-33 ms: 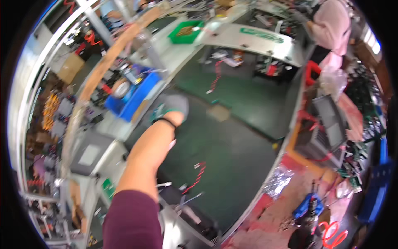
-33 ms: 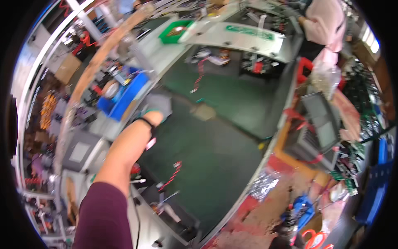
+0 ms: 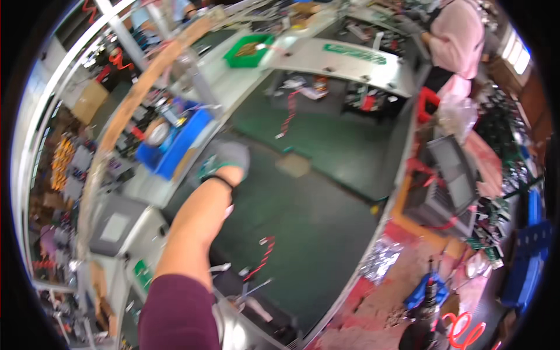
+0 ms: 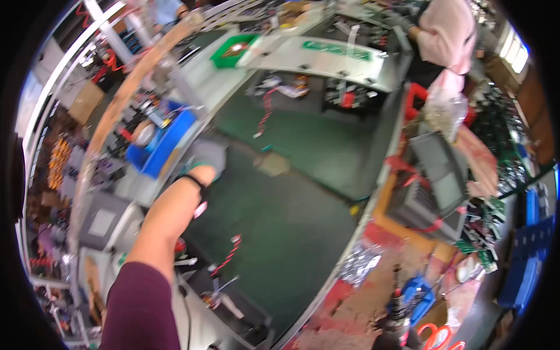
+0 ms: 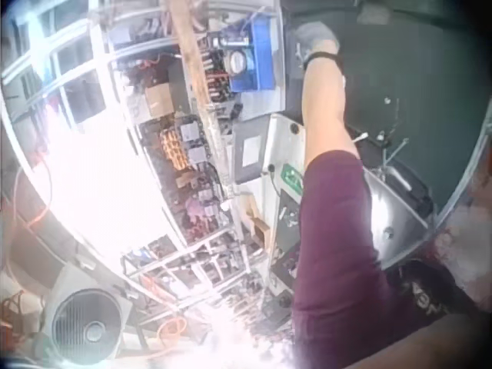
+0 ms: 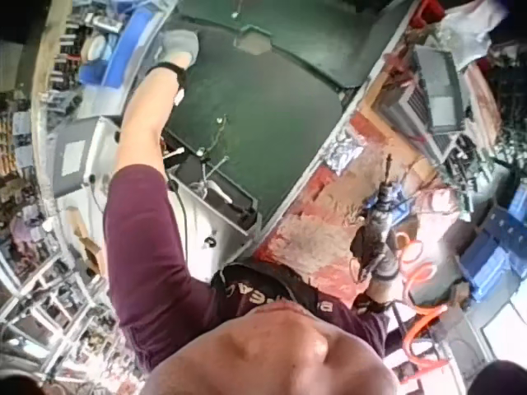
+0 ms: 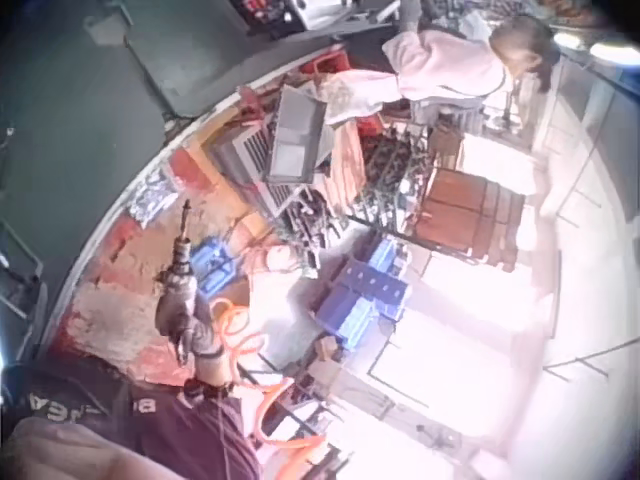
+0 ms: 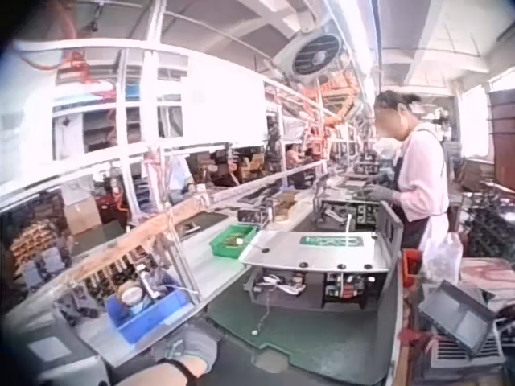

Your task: Assembling components and screw-fastening the housing of electronic equipment on a factory production line.

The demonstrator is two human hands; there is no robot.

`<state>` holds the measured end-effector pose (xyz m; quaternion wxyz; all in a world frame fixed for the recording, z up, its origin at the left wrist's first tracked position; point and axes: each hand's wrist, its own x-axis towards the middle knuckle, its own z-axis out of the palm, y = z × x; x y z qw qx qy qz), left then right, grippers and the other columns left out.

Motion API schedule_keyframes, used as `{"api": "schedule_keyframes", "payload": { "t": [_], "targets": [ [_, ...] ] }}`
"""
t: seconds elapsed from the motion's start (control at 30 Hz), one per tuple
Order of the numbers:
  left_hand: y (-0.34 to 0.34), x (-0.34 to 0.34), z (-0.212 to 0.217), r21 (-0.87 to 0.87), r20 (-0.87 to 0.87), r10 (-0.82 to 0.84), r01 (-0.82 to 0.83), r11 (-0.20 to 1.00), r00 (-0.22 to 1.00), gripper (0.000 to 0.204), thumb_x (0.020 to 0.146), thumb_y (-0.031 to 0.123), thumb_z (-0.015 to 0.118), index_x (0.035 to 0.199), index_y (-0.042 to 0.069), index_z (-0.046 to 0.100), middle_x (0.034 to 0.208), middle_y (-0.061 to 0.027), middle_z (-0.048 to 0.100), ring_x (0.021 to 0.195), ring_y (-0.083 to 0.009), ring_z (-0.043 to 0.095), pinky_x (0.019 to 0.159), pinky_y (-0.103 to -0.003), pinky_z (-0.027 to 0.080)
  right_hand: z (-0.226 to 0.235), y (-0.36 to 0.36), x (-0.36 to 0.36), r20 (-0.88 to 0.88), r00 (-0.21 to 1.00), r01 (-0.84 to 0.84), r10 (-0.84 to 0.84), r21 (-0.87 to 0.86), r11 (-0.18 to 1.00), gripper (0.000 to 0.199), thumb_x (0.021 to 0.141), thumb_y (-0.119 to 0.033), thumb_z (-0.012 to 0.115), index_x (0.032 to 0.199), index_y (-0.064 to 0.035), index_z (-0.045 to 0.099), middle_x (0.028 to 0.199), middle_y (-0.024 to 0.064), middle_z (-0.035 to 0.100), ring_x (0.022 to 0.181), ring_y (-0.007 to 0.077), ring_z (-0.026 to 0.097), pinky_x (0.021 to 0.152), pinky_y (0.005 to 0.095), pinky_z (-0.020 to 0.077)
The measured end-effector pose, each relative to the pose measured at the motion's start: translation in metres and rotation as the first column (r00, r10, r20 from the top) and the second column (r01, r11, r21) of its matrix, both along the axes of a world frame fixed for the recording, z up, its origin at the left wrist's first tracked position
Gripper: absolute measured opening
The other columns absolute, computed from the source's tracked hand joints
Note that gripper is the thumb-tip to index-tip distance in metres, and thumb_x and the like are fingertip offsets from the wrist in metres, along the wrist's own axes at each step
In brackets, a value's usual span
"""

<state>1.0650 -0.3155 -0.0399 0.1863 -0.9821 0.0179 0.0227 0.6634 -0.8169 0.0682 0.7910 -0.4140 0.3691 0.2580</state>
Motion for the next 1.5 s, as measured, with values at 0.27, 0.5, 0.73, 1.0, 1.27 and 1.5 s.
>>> {"api": "schedule_keyframes", "payload": {
  "t": [0.27, 0.5, 0.73, 1.0, 1.27, 1.5],
  "targets": [
    [-0.011, -0.012, 0.098, -0.172, -0.132, 0.249, -0.27, 0.947, 0.959, 0.024, 0.081, 0.02, 0.058, 0.097, 0.007, 0.07, 0.096, -0.0129, 0.069, 0.088, -0.0294, 0.067, 0.073, -0.04, 0.051, 0.017, 0.015, -0.002, 0.379, 0.924, 0.003, -0.038, 0.092, 0.996, 0.055, 0.074, -0.013, 0.071, 0.121, 0.0009, 0.046, 0.092, 0.0111, 0.058, 0.071, 0.024, 0.057, 0.057, 0.0367, 0.0484],
    [-0.07, -0.152, 0.255, -0.981, -0.125, -0.059, -0.132, -0.14, 0.99, 0.023, 0.084, 0.025, 0.061, 0.073, 0.005, 0.058, 0.056, 0.0056, 0.041, 0.046, -0.0059, 0.036, 0.041, -0.024, 0.027, 0.038, 0.049, 0.006, 0.529, 0.849, -0.048, 0.011, 0.057, 0.997, 0.048, 0.082, -0.036, 0.064, 0.112, -0.0032, 0.046, 0.101, 0.0195, 0.059, 0.058, 0.0271, 0.058, 0.05, 0.0373, 0.0487],
    [-0.122, -0.322, 0.291, -0.938, -0.107, 0.075, -0.076, -0.339, 0.991, 0.026, 0.087, 0.02, 0.064, 0.087, -0.005, 0.066, 0.068, -0.002, 0.059, 0.058, -0.0094, 0.05, 0.054, -0.025, 0.041, 0.1, 0.144, 0.013, 0.558, 0.786, 0.102, -0.266, 0.307, 0.946, 0.04, 0.091, -0.041, 0.052, 0.112, -0.0074, 0.051, 0.105, 0.0156, 0.06, 0.065, 0.0221, 0.061, 0.051, 0.0314, 0.0505],
    [-0.08, -0.475, 0.285, -0.949, -0.199, 0.102, -0.165, -0.27, 0.975, 0.025, 0.084, 0.022, 0.067, 0.092, -0.002, 0.067, 0.078, 0.0009, 0.062, 0.071, -0.0068, 0.052, 0.065, -0.025, 0.043, 0.095, 0.17, -0.006, 0.751, 0.66, -0.339, -0.006, 0.305, 0.89, 0.041, 0.089, -0.039, 0.055, 0.107, -0.0016, 0.054, 0.078, 0.0059, 0.062, 0.06, 0.0157, 0.061, 0.049, 0.0264, 0.0501],
    [-0.015, -0.555, 0.285, -0.678, -0.21, -0.108, -0.224, -0.7, 0.972, 0.043, 0.091, 0.044, 0.053, 0.094, 0.002, 0.062, 0.063, -0.0004, 0.05, 0.054, -0.0068, 0.04, 0.051, -0.022, 0.032, 0.112, 0.199, -0.021, 0.791, 0.589, -0.496, 0.163, 0.195, 0.846, 0.045, 0.078, -0.028, 0.07, 0.109, 0.0007, 0.054, 0.094, 0.0083, 0.06, 0.081, 0.016, 0.062, 0.069, 0.0266, 0.0529],
    [-0.006, -0.561, 0.29, -0.841, -0.222, -0.142, -0.264, -0.472, 0.964, 0.072, 0.084, 0.067, 0.047, 0.103, 0.0, 0.063, 0.068, -0.0144, 0.063, 0.047, -0.0094, 0.044, 0.044, -0.022, 0.033, 0.109, 0.197, -0.016, 0.816, 0.549, -0.591, 0.182, 0.224, 0.775, 0.038, 0.08, -0.02, 0.066, 0.109, 0.001, 0.054, 0.1, 0.0092, 0.058, 0.087, 0.0181, 0.061, 0.073, 0.0298, 0.0522]
  ]
}}
